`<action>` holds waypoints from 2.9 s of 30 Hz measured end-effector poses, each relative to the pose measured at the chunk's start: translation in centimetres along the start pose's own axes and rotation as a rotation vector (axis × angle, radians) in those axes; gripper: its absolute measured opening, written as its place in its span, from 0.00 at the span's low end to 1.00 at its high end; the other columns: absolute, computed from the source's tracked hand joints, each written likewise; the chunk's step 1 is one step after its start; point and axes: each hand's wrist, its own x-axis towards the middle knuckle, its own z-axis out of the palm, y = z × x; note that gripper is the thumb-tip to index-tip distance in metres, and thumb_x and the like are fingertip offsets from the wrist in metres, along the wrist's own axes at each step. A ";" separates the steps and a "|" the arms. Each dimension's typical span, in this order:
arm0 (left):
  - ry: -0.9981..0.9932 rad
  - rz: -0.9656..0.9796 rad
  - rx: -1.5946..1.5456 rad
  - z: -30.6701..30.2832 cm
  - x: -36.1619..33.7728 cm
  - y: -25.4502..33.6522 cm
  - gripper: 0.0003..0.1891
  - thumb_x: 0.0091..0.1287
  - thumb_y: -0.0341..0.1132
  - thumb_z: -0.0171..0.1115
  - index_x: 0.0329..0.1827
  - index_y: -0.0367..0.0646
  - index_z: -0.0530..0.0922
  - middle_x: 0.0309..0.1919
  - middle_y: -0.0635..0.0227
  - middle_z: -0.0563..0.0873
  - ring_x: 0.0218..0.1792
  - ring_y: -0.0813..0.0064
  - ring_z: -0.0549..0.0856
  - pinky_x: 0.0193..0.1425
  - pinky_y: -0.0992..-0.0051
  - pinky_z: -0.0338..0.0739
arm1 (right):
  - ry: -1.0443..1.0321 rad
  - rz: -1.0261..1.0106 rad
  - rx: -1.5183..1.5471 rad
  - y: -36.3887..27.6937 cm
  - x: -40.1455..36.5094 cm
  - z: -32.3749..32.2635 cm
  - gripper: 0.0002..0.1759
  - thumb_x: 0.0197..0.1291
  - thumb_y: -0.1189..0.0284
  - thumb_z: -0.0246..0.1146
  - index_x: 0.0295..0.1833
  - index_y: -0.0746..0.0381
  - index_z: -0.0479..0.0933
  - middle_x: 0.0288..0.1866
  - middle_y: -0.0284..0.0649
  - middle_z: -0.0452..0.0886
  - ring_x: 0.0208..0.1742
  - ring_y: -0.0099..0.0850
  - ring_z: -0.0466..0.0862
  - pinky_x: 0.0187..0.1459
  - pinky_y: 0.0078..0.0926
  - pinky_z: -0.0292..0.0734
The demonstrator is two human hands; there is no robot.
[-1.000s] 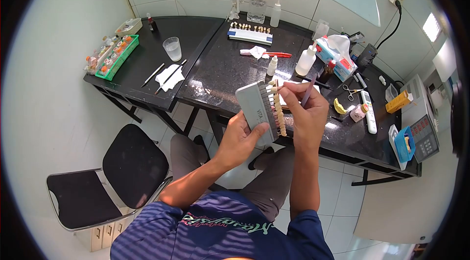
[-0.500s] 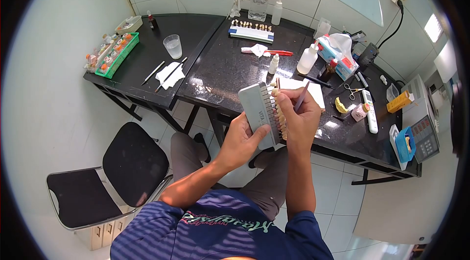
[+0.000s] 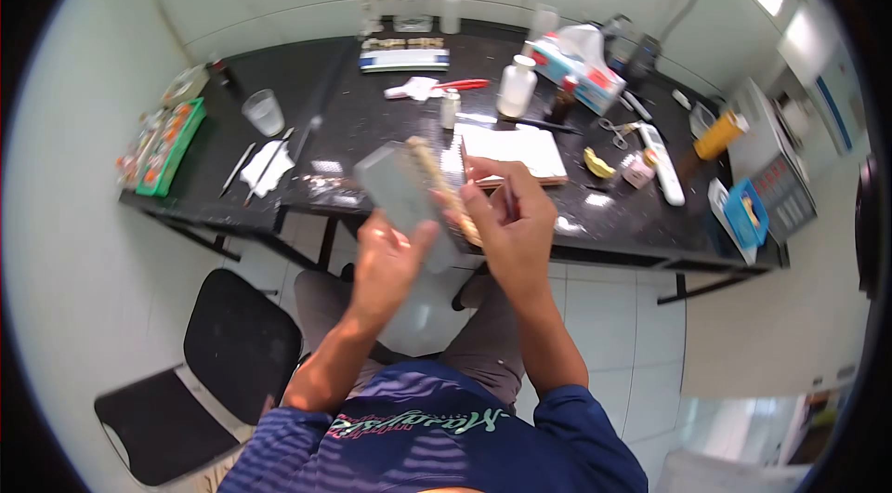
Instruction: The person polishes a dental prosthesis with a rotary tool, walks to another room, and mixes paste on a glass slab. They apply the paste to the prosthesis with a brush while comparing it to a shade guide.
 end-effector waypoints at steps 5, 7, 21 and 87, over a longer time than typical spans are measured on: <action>0.166 0.129 -0.192 -6.3 6.7 -1.6 0.17 0.69 0.26 0.63 0.58 0.33 0.72 0.46 0.60 0.83 0.46 0.73 0.84 0.57 0.71 0.80 | -0.173 0.161 -0.040 1.0 -4.4 -3.2 0.07 0.65 0.71 0.66 0.39 0.64 0.82 0.23 0.37 0.79 0.17 0.22 0.70 0.21 0.24 0.62; 0.210 0.043 0.148 -8.5 10.5 -0.5 0.21 0.66 0.27 0.67 0.59 0.32 0.70 0.46 0.57 0.84 0.46 0.72 0.85 0.55 0.71 0.81 | -0.240 0.118 -0.135 1.9 -6.1 -4.2 0.10 0.66 0.70 0.66 0.34 0.65 0.80 0.23 0.40 0.79 0.18 0.26 0.74 0.22 0.26 0.66; 0.174 -0.083 1.004 -12.3 16.7 -4.3 0.29 0.60 0.37 0.72 0.64 0.36 0.76 0.48 0.53 0.88 0.46 0.63 0.89 0.54 0.66 0.82 | 0.099 0.098 -0.659 5.3 -3.3 -15.3 0.05 0.62 0.75 0.66 0.42 0.63 0.83 0.34 0.40 0.83 0.30 0.32 0.83 0.33 0.28 0.76; 0.504 0.372 0.259 -5.1 -0.3 -6.8 0.22 0.70 0.20 0.53 0.67 0.35 0.67 0.57 0.59 0.78 0.53 0.72 0.79 0.63 0.71 0.73 | 0.114 0.044 -0.685 11.5 1.9 -18.6 0.08 0.58 0.77 0.65 0.44 0.64 0.82 0.35 0.42 0.84 0.30 0.27 0.81 0.34 0.26 0.75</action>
